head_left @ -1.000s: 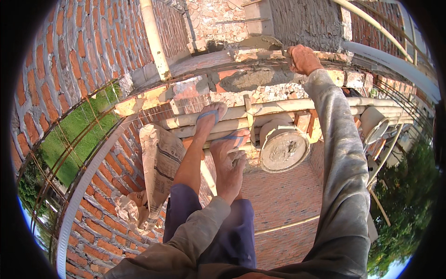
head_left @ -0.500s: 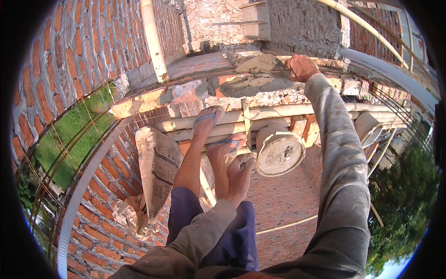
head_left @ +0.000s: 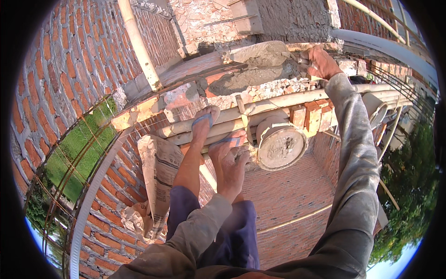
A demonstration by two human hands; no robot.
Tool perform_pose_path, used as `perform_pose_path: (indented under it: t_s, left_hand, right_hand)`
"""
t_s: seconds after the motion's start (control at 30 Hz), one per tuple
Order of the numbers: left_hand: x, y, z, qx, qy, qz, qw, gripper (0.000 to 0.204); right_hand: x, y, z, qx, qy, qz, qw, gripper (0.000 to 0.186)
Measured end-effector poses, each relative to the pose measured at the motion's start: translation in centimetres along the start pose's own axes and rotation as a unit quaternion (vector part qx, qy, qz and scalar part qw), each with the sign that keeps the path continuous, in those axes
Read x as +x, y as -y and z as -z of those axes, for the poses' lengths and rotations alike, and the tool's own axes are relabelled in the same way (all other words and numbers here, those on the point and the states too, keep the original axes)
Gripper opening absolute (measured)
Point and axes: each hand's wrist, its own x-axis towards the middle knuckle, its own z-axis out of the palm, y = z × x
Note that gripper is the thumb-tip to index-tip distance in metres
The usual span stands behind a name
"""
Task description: The person scoops mortar from a bucket with a trowel and applies it to a brick wall. They place bricks onto the mortar and tap them into position, repeating the process to build the wall.
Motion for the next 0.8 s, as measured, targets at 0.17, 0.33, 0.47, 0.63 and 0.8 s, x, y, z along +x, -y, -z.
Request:
perform_pose_path:
  t_s: [0.17,0.33,0.47,0.63,0.8]
  left_hand:
    - [0.7,1.2,-0.6,-0.011,0.015,-0.060,0.998,0.038]
    - [0.1,1.3,-1.1,-0.004,0.039,0.044,0.998,0.038]
    - [-0.1,1.2,-0.9,0.001,-0.010,0.106,0.994,0.029]
    - [2.2,-0.9,1.1,0.015,-0.164,0.045,0.985,0.020]
    - [4.1,-2.9,3.5,0.031,-0.227,-0.007,0.973,0.026]
  right_hand:
    - [-17.7,5.9,-1.9,0.100,-0.136,-0.058,0.984,0.034]
    - [-33.4,14.9,-8.7,0.082,-0.126,-0.298,0.943,0.023]
    - [-36.5,22.9,-16.8,0.166,-0.196,-0.462,0.849,0.022]
    - [-28.4,36.6,-22.3,0.452,-0.296,-0.406,0.737,0.031]
    - [-14.8,45.8,-24.9,0.879,-0.287,-0.304,0.230,0.015]
